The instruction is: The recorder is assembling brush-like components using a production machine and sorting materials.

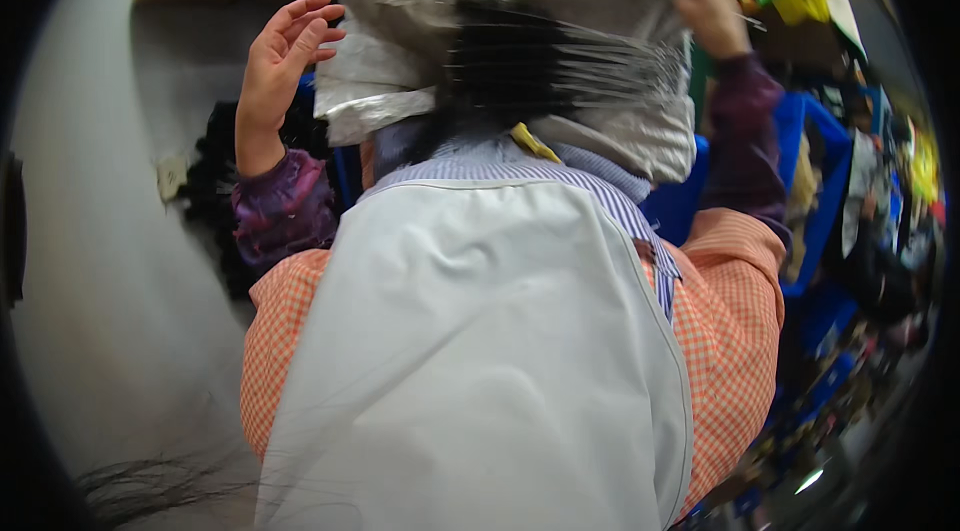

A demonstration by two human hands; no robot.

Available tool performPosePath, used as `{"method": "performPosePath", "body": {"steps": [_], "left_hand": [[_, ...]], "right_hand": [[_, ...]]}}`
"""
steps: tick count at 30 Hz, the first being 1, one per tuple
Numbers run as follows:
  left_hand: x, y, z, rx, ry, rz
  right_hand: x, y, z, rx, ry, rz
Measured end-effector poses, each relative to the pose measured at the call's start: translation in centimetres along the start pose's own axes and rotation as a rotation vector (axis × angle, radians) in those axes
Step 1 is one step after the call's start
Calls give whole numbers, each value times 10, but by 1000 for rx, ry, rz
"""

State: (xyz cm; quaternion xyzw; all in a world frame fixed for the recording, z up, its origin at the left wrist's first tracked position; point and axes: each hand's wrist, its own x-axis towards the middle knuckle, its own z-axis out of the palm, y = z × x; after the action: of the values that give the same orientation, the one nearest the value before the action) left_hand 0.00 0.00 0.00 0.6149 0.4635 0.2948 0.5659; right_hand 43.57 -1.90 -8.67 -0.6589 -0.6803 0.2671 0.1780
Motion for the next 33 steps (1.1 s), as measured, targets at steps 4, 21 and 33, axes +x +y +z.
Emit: {"method": "performPosePath", "body": {"steps": [4, 21, 33], "left_hand": [[34, 9, 80, 206, -435, 280], [112, -97, 266, 1198, -567, 459], [149, -112, 294, 847, -1008, 38]], "right_hand": [[-60, -21, 81, -53, 206, 88], [-122, 5, 176, 1953, 486, 920], [-111, 17, 209, 1926, 542, 1013]]}}
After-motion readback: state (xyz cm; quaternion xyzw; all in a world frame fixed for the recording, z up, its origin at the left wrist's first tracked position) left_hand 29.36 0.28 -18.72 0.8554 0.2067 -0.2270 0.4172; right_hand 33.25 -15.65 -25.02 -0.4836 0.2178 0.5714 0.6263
